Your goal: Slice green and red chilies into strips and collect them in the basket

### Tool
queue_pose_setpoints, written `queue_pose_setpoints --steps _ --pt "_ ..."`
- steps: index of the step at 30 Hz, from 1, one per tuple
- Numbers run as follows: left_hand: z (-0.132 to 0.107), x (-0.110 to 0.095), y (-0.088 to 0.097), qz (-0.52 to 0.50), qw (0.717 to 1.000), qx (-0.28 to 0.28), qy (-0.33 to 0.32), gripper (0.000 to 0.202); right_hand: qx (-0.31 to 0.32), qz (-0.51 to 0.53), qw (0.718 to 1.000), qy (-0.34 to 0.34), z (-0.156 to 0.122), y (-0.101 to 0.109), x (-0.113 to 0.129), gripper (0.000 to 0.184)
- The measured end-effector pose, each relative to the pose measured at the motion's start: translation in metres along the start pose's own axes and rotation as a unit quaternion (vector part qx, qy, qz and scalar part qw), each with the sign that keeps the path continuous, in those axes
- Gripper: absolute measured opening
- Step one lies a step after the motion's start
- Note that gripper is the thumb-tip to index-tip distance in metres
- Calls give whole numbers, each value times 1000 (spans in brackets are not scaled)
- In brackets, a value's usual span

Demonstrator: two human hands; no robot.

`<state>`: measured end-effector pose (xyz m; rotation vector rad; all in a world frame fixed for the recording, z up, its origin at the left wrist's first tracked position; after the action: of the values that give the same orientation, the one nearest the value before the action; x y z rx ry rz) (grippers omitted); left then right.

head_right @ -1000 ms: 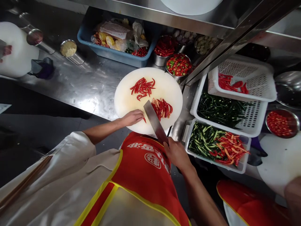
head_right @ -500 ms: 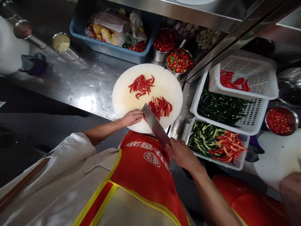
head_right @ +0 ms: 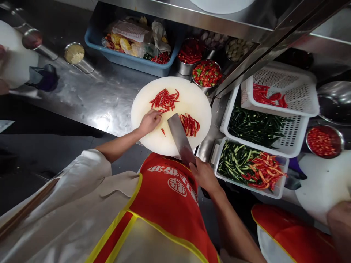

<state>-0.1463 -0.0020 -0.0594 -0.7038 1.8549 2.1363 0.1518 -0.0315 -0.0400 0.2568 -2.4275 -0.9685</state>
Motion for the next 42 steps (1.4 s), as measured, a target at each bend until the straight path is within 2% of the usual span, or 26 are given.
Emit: queue_pose_setpoints --steps 1,3,5,7,9,13,16,26,30,33,37,39,42 --pt "11 11 3 22 999 -1 40 15 10 1 1000 9 -4 -2 4 30" --pt "27 25 3 63 995 35 73 13 35 2 999 31 -8 -9 15 28" --pt "34 32 3 94 991 78 60 14 52 -1 998 38 -9 -15 21 28" --pt "31 30 5 110 989 96 19 17 47 3 999 23 -8 -17 19 29" --pt "17 18 3 98 987 113 -50 20 28 11 1000 -5 -6 -14 11 30" --pt "-27 -30 -10 28 964 154 -217 26 9 14 1000 -25 -5 -6 6 30" --pt "-46 -52 -17 0 955 144 -258 30 25 5 1000 1 -8 -1 15 28" --pt "-50 -52 -25 14 966 110 -232 30 52 -48 997 33 -18 15 23 23" --pt "-52 -49 -31 14 968 107 -227 31 59 -45 997 23 1 2 36 25" --pt "-53 -50 -31 13 966 108 -236 30 32 -24 999 0 25 -8 43 26" --pt "-47 -54 -27 21 960 117 -254 28 6 17 1000 -6 38 -11 32 28" --pt "-33 -49 -23 21 967 108 -228 25 -10 40 999 -21 29 -6 15 30" --pt "1 -26 -14 14 993 47 -104 19 -26 63 997 -44 6 2 -6 33"
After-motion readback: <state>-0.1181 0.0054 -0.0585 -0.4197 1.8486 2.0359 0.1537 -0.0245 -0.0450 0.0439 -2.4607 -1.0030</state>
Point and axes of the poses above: each hand's wrist, its own z-axis towards the middle knuckle, its own y-axis out of the back of the hand, x = y × z, the point moved 9 cm from there along z, towards the middle knuckle, and after that the axes turned 7 degrees about z, right-handed, at the moved point
